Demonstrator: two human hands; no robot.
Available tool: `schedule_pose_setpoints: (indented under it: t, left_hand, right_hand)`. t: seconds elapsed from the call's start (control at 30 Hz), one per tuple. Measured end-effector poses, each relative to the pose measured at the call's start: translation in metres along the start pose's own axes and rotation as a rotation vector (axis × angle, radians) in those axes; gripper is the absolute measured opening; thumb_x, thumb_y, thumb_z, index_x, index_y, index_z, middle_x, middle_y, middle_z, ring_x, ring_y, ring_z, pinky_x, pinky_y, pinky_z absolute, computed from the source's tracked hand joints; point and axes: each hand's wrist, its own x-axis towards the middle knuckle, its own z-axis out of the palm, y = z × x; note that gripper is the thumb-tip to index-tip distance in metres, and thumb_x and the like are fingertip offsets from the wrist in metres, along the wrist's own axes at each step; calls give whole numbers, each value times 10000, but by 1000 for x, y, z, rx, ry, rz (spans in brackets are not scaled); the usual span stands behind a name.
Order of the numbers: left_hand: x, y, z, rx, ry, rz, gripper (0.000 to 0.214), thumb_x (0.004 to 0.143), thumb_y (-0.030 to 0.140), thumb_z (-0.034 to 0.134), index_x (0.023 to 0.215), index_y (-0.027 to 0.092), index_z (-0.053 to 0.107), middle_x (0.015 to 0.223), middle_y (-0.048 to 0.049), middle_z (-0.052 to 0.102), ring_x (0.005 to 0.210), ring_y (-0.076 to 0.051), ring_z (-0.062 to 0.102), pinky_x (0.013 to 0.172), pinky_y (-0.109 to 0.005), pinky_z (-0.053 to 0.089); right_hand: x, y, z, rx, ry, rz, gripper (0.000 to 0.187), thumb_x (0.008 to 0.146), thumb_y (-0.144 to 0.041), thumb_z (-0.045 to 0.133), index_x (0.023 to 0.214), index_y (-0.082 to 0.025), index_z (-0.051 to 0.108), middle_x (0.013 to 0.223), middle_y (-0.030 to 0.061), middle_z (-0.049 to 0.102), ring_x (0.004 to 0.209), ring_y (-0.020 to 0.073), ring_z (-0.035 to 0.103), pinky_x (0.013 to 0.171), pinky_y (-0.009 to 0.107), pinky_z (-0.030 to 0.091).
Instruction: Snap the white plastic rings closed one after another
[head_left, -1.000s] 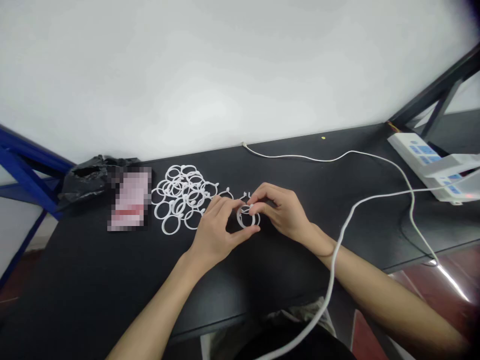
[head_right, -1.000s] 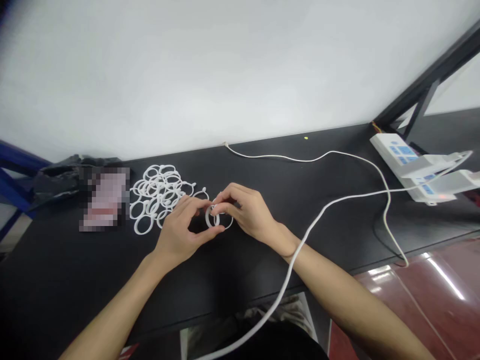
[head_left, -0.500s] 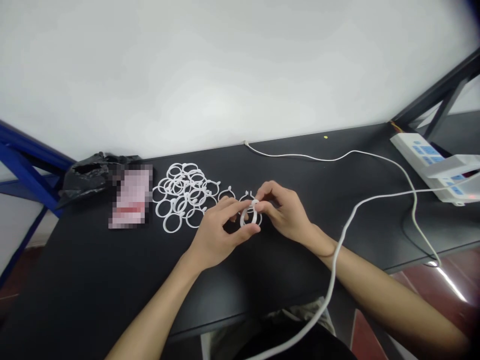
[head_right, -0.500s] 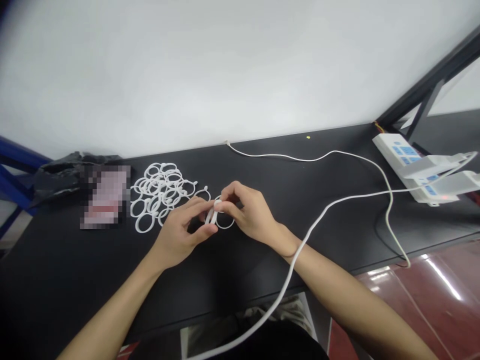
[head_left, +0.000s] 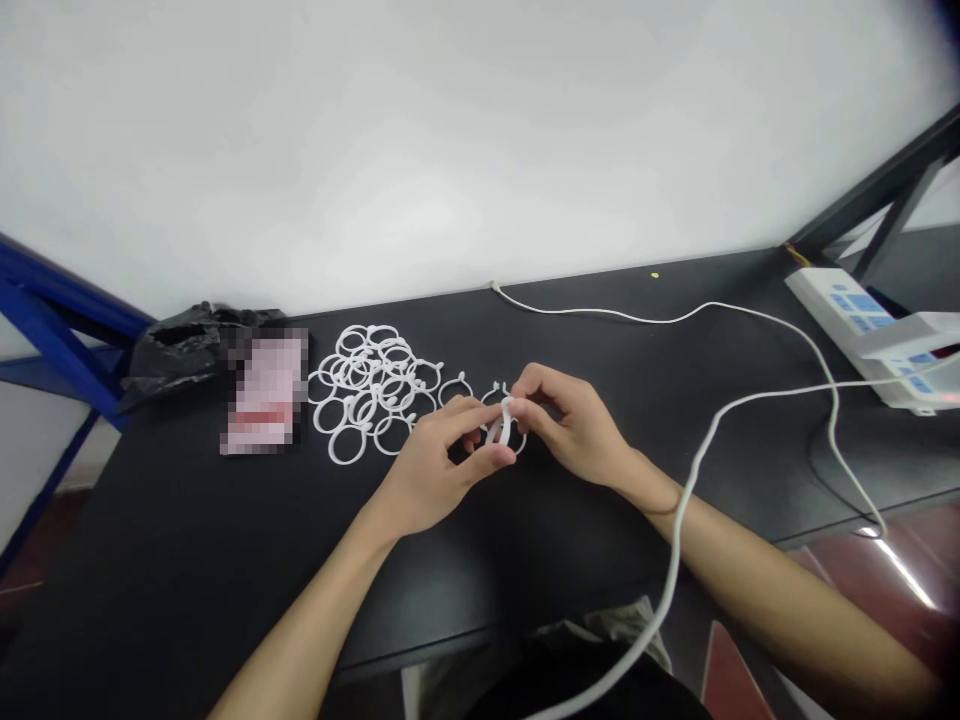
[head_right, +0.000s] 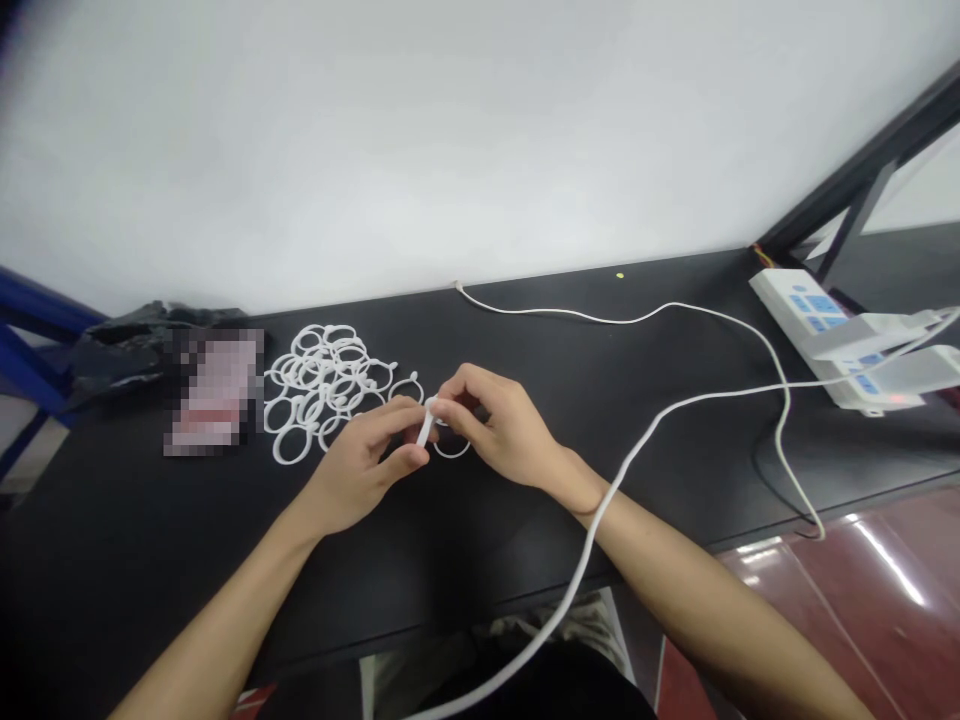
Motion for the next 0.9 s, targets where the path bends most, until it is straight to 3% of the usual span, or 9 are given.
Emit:
schedule_pose_setpoints:
  t: [0.13,0.33,0.7,0.9]
  left_hand:
    - [1,-2,5,186,161,134,359,884,482,618,1067,177,674,803,-6,571,740,-147,503,683,-290,433]
    - [3,-7,14,414,339,336,301,869,409,666,1006,141,666,753,-13,600,731,-153,523,743,-326,481]
    - [0,-16,18,596,349,424,230,898,355,632,976,141,665,765,-37,613,740,-169,503,714,-317,501]
    - [0,-18,19,651,355,439,176,914,303,603,949,141,665,757,-45,630,732,-174,514,719,-325,503]
  right_hand:
    - [0,-1,1,-27,-2,63,190,930,-294,597,780,-185,555,679,-30,586,599,87,527,569,212,417]
    - [1,3,2,-99,-8,76,241,946,-331,566,757,-182,546,671,-29,584,586,82,509,567,212,400]
    - [1,6,9,-189,-6,59,322,918,-340,600,658,-188,489,617,-33,551,552,85,476,537,217,369]
    - [1,9,9,-199,-22,68,377,976,-382,492,653,-189,477,625,-23,550,562,90,473,558,226,377]
